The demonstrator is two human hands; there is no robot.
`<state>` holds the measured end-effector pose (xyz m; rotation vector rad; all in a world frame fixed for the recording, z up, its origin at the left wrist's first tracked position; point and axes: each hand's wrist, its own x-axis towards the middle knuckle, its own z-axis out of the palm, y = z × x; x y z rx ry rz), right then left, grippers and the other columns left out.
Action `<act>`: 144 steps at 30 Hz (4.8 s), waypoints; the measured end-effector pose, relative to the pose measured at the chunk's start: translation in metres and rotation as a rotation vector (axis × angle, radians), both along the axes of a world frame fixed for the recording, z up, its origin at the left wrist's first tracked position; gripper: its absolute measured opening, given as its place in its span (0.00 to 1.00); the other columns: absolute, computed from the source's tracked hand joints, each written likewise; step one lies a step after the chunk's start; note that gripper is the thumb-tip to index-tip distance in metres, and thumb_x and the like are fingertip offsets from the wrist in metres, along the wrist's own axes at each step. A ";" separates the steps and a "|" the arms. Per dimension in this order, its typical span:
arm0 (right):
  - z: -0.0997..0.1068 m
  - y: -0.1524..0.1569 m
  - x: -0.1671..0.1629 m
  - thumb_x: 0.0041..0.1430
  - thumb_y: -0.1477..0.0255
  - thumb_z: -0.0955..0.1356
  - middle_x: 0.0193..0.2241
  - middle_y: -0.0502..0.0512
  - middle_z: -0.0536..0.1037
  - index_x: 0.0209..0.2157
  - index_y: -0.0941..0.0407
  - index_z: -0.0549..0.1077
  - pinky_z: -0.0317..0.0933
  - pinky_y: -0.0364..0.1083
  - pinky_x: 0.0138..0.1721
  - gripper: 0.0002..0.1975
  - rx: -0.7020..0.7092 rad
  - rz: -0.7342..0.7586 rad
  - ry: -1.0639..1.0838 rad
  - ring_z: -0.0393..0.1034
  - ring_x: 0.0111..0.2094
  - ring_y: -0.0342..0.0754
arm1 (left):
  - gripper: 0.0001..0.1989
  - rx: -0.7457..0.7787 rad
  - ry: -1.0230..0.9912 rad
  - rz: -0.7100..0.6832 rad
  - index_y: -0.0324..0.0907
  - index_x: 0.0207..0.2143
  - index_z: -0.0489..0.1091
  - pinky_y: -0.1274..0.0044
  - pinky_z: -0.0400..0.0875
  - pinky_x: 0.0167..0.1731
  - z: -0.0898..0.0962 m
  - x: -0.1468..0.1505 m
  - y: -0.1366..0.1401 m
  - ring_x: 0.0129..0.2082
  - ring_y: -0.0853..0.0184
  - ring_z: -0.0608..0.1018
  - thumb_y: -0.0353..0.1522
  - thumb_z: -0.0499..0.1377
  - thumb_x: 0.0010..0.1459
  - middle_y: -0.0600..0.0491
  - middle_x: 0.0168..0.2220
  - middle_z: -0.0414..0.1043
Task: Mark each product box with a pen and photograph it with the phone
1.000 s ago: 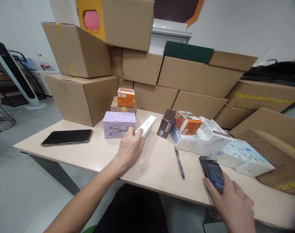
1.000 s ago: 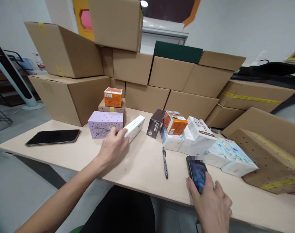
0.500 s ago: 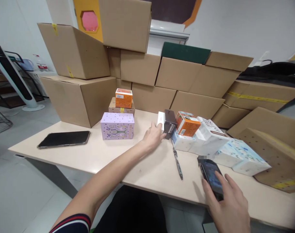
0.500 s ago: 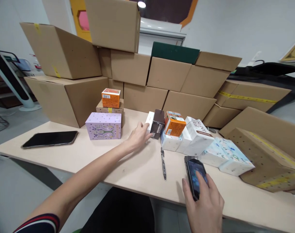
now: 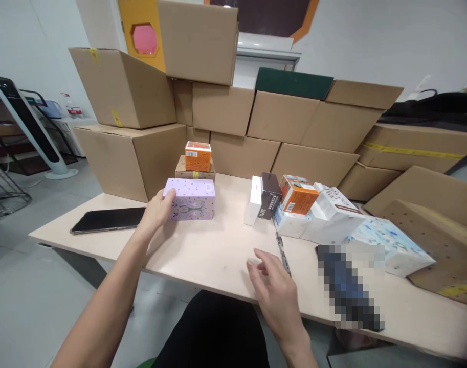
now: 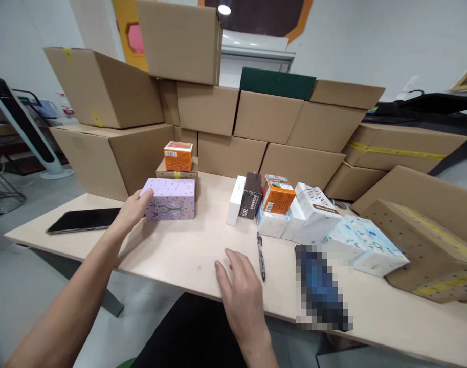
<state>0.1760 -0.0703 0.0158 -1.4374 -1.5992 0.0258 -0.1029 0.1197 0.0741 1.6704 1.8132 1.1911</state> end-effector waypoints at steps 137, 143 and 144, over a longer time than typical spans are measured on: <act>0.056 0.049 -0.012 0.67 0.62 0.61 0.22 0.46 0.71 0.33 0.55 0.68 0.59 0.41 0.27 0.13 -0.149 0.139 0.173 0.67 0.22 0.41 | 0.17 0.739 0.110 -0.522 0.46 0.50 0.71 0.63 0.73 0.48 -0.064 0.065 -0.104 0.50 0.58 0.72 0.31 0.64 0.58 0.46 0.51 0.69; 0.056 0.048 -0.010 0.67 0.62 0.62 0.23 0.47 0.73 0.34 0.55 0.68 0.60 0.41 0.28 0.13 -0.162 0.153 0.197 0.67 0.23 0.42 | 0.17 0.743 0.115 -0.527 0.47 0.50 0.71 0.63 0.73 0.48 -0.063 0.065 -0.103 0.50 0.57 0.72 0.31 0.64 0.58 0.46 0.51 0.70; 0.055 0.048 -0.011 0.67 0.61 0.62 0.24 0.47 0.73 0.34 0.55 0.68 0.60 0.41 0.28 0.12 -0.168 0.166 0.216 0.67 0.24 0.42 | 0.17 0.744 0.115 -0.525 0.47 0.50 0.72 0.63 0.73 0.48 -0.063 0.065 -0.103 0.50 0.57 0.72 0.31 0.64 0.58 0.46 0.51 0.70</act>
